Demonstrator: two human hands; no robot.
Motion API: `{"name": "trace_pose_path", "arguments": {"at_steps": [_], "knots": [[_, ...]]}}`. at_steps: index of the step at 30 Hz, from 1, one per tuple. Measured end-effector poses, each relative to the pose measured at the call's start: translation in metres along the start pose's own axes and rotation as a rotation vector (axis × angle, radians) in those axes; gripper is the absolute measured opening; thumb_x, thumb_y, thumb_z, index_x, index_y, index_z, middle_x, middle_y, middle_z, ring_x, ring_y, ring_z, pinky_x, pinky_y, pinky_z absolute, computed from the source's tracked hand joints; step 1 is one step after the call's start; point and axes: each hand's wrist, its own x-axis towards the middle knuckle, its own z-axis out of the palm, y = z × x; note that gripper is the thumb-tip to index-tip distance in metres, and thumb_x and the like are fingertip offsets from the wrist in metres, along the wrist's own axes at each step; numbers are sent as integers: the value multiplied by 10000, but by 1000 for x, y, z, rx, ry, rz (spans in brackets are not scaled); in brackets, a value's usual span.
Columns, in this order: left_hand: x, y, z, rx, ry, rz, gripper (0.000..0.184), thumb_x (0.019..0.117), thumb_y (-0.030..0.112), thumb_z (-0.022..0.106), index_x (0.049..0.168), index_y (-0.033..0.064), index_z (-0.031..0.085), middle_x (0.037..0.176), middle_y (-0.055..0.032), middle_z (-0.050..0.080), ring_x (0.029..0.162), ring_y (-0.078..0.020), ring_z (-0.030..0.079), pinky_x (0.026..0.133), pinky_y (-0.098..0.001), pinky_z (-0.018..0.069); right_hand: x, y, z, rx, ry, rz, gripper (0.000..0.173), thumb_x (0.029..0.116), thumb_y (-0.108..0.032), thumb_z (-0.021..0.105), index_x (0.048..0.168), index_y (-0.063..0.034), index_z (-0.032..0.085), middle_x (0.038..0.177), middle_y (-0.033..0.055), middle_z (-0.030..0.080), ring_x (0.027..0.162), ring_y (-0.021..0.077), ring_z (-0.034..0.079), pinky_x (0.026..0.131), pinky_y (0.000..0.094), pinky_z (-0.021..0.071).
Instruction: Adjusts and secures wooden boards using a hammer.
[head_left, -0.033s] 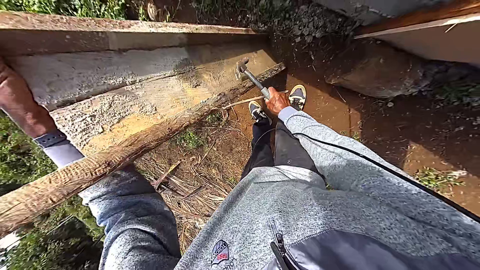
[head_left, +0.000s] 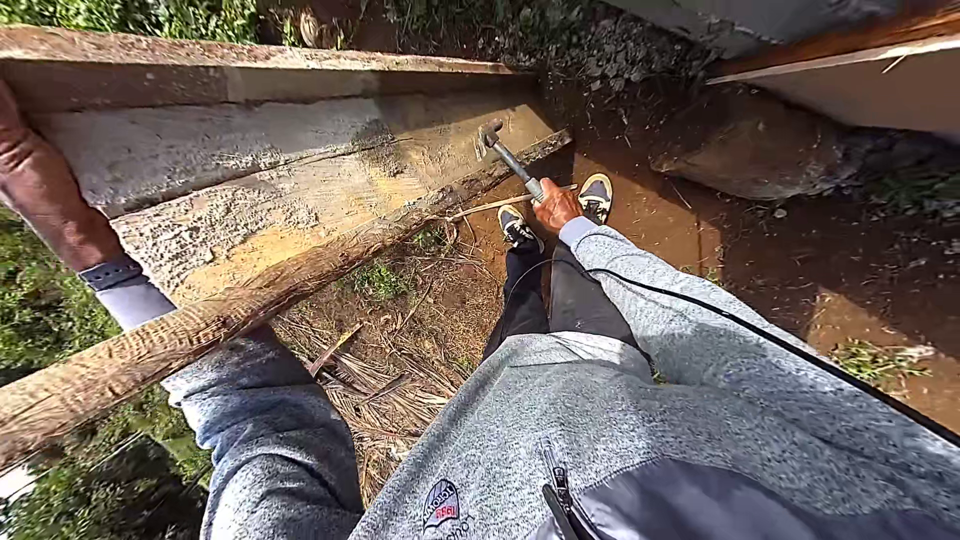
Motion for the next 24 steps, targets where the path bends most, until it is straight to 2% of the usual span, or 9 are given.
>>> {"name": "trace_pose_path", "arguments": {"at_steps": [1, 3, 5, 7, 11, 14, 17, 20, 24], "knots": [[1, 7, 4, -117, -31, 12, 288, 1096, 240, 427, 1200, 46, 613, 1077, 25, 665, 1025, -3, 618, 955, -226, 495, -3, 8, -1, 20, 22, 5, 424, 1024, -279, 559, 1377, -47, 519, 1171, 294, 678, 1098, 495, 667, 903, 706, 507], [3, 13, 5, -220, -57, -20, 390, 1112, 362, 374, 1313, 103, 586, 1172, 23, 677, 1100, -38, 633, 993, -270, 507, -17, 23, -2, 37, 55, 19, 436, 1026, -248, 559, 1375, 10, 518, 1198, 327, 657, 1118, 522, 648, 920, 719, 491], [1, 16, 5, -259, -43, -52, 410, 1108, 415, 377, 1300, 132, 603, 1149, 27, 692, 1085, -48, 649, 971, -283, 522, -47, 25, -10, -27, 30, 14, 436, 1038, -260, 539, 1387, -1, 506, 1160, 333, 668, 1085, 528, 663, 885, 713, 508], [-2, 25, 8, -320, -42, -56, 368, 1113, 384, 377, 1244, 131, 611, 1085, 35, 697, 1036, -44, 662, 928, -273, 540, -78, 7, -15, -57, 10, -35, 418, 1044, -269, 539, 1379, -20, 512, 1095, 319, 688, 1027, 523, 683, 847, 706, 523], [-7, 37, 10, -381, -11, -106, 363, 1097, 389, 434, 1268, 114, 597, 1061, 32, 712, 1004, -41, 678, 903, -266, 560, -133, -62, -20, -7, 75, -219, 403, 1002, -250, 575, 1364, -77, 540, 1005, 249, 713, 931, 459, 713, 787, 667, 550], [-6, 49, 12, -400, -1, -114, 363, 1086, 372, 467, 1300, 89, 547, 1023, 35, 701, 958, -29, 683, 861, -243, 575, -154, -88, -24, 11, 151, -350, 372, 997, -238, 585, 1328, -71, 567, 949, 225, 720, 880, 433, 722, 764, 628, 562], [-5, 55, 12, -433, -14, -83, 366, 1079, 369, 486, 1303, 86, 545, 1025, 30, 697, 958, -32, 678, 861, -246, 573, -141, -65, -23, -16, 143, -205, 394, 1008, -258, 557, 1366, -95, 536, 984, 247, 718, 919, 461, 716, 768, 656, 550], [-6, 60, 14, -484, 25, -87, 401, 1060, 385, 537, 1311, 72, 547, 1050, 10, 710, 985, -49, 684, 886, -265, 576, -123, -32, -31, -71, 129, -60, 403, 1021, -255, 537, 1377, -68, 514, 1059, 279, 707, 997, 489, 702, 812, 689, 535], [-8, 67, 14, -458, 16, -85, 398, 1056, 366, 542, 1316, 64, 546, 1060, 3, 704, 982, -51, 680, 882, -265, 571, -157, -59, -44, -91, 156, -157, 364, 1000, -207, 559, 1328, -55, 520, 987, 265, 708, 934, 474, 716, 766, 653, 553]]}}
